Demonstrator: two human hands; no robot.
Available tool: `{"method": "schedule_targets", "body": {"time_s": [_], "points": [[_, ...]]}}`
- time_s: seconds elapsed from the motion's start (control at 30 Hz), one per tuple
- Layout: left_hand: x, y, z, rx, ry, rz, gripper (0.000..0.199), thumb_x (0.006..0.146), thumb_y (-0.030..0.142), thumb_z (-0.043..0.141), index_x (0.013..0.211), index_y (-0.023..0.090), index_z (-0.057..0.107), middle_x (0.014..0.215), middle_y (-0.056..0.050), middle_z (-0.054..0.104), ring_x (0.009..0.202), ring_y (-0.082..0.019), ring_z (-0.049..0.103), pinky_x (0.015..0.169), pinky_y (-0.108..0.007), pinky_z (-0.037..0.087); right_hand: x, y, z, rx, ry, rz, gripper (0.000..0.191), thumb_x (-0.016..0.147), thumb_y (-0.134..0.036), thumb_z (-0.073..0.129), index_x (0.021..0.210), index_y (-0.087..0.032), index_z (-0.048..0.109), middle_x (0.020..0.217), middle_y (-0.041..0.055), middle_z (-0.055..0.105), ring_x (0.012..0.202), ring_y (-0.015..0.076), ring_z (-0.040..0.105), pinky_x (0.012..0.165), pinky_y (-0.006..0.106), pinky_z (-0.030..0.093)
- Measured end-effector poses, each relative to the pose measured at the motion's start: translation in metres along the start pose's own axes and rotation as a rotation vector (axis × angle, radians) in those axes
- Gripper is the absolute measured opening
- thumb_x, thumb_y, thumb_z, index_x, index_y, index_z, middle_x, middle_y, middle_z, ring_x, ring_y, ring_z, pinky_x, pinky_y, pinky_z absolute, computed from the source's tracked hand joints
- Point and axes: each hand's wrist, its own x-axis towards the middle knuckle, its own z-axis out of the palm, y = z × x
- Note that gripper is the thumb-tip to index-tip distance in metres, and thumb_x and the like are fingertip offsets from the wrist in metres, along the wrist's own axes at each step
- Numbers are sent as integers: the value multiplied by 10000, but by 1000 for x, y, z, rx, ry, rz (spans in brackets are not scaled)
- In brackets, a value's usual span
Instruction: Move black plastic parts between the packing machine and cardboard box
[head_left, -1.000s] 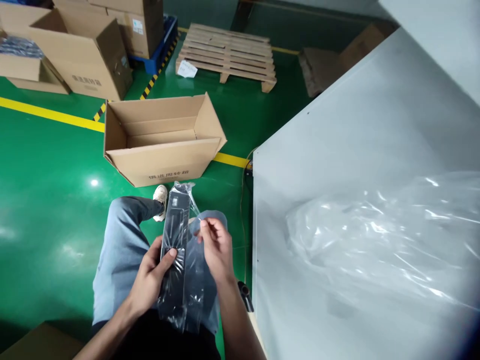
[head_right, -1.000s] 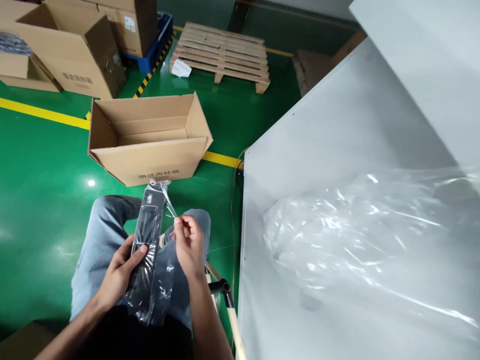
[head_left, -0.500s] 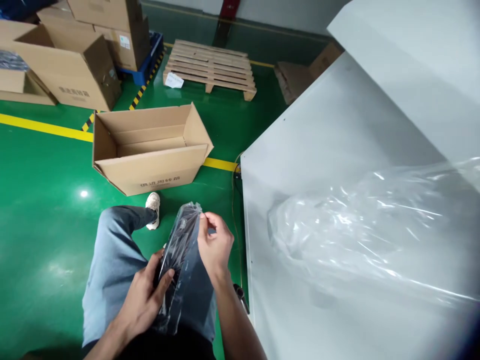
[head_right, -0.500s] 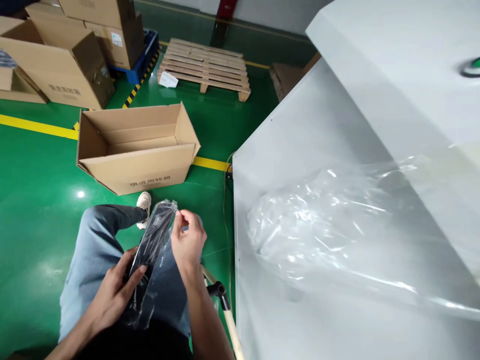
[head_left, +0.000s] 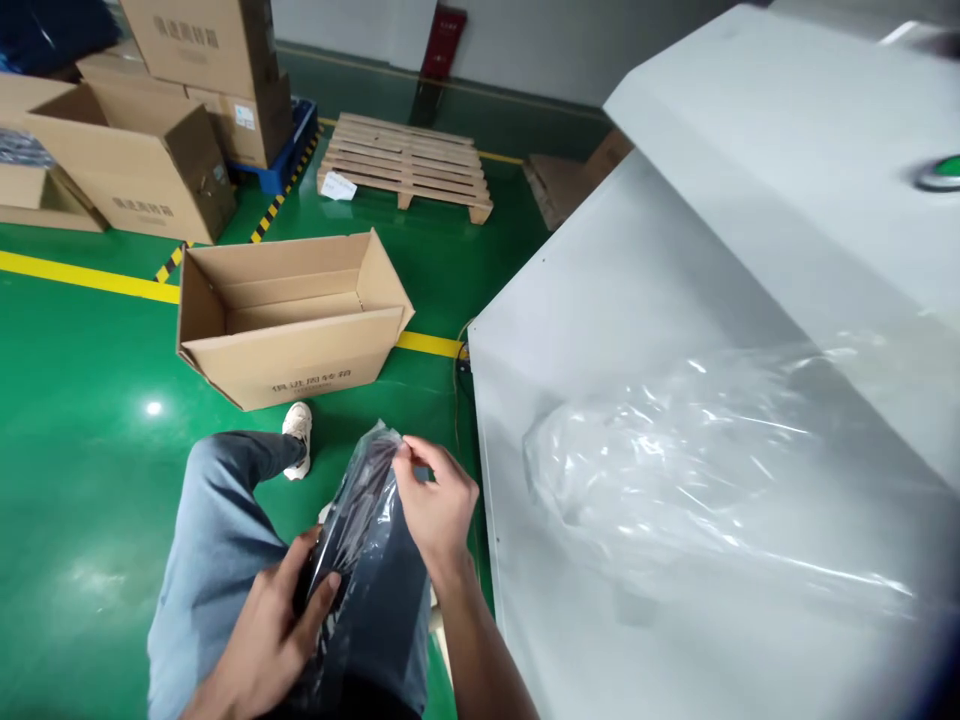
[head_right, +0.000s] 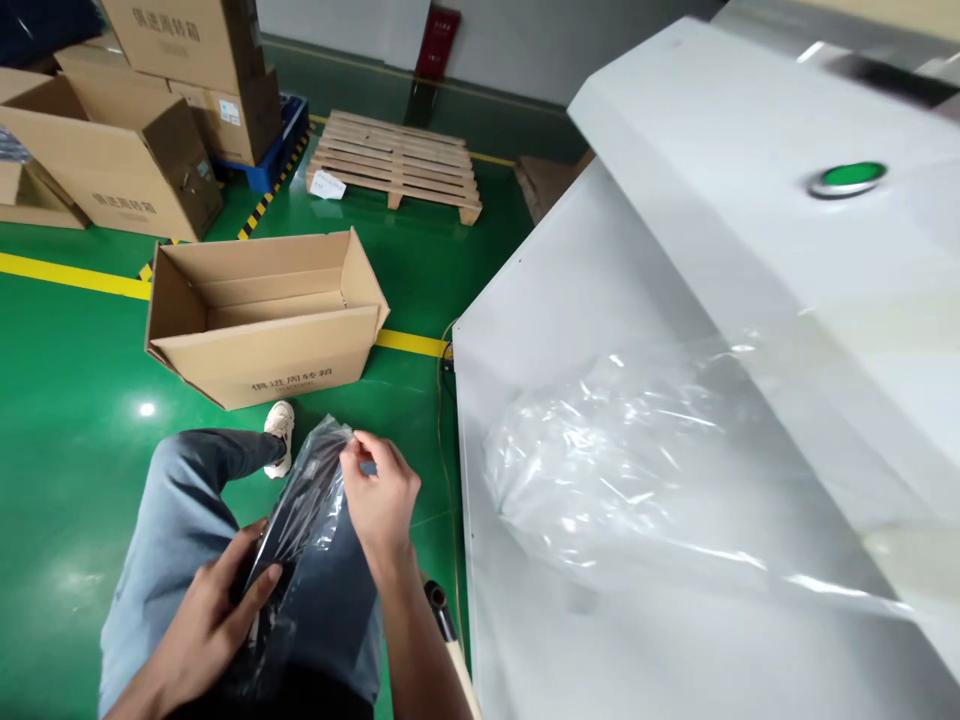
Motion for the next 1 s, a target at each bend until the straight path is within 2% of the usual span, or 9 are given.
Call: {"method": "schedule_targets", "body": {"time_s": [0.07,0.17,0.27,0.37,0.53,0.63,0.73,0.87,1.0], "points": [[-1,-2,2,15,-10,34,506,941,526,718,1385,287,683,1203,-88,799,1056,-313,769,936,-347,576,2,1,-3,5,44,62,165,896,-268,653,908,-241,816,866,69,825,732,216,753,763,365,641],[-4,-1,5,-45,-19,22,510,900,542,760,1352,307,722,1257,-79,784,1114,-318,751,977,-356,575,3,5,-3,180,58,320,156,849,-320,702,877,-217,816,770,55,801,684,216,738,701,355,632],[-6,4,4,-306,-4,-93,586,841,585,806,1323,257,751,1308,-89,762,1196,-344,707,1035,-398,563,6,6,1,481,75,594,209,797,-392,768,834,-187,786,675,23,739,602,178,684,606,312,603],[-2,6,0,-591,4,-243,625,754,619,859,1218,204,799,1258,-102,775,1198,-366,699,1056,-444,558,10,3,4,740,58,705,281,761,-445,843,823,-186,754,710,17,720,600,147,655,607,301,609],[12,-1,-6,-751,45,-369,652,574,590,961,1088,207,842,1103,-101,805,1007,-347,750,899,-421,598,12,-5,-2,877,-6,699,389,808,-556,814,963,-207,739,805,20,725,653,154,681,660,329,644],[21,-2,-9,-716,29,-267,619,624,560,955,1132,227,837,1154,-87,799,1049,-325,736,917,-378,579,5,-13,-4,774,-168,668,575,827,-674,768,1166,-213,719,911,50,752,704,184,721,652,344,652],[28,-1,-12,-626,-87,-159,603,713,573,911,1187,211,821,1228,-103,781,1162,-352,699,1037,-412,535,-6,-25,-2,653,-335,640,514,836,-665,773,1075,-213,718,796,8,690,567,143,635,525,290,589],[34,4,-6,-558,-150,-47,737,800,635,843,1395,225,700,1397,-117,701,1346,-361,606,1181,-453,440,-13,-43,0,596,-310,593,431,930,-654,671,1032,-235,682,594,-79,487,428,110,472,418,253,482],[38,17,13,-511,-90,89,809,824,638,832,1484,250,571,1345,-108,704,1294,-317,626,1141,-425,472,-11,-53,-5,538,-355,514,441,959,-640,640,1138,-238,676,585,-73,519,421,118,487,415,252,468]]}}
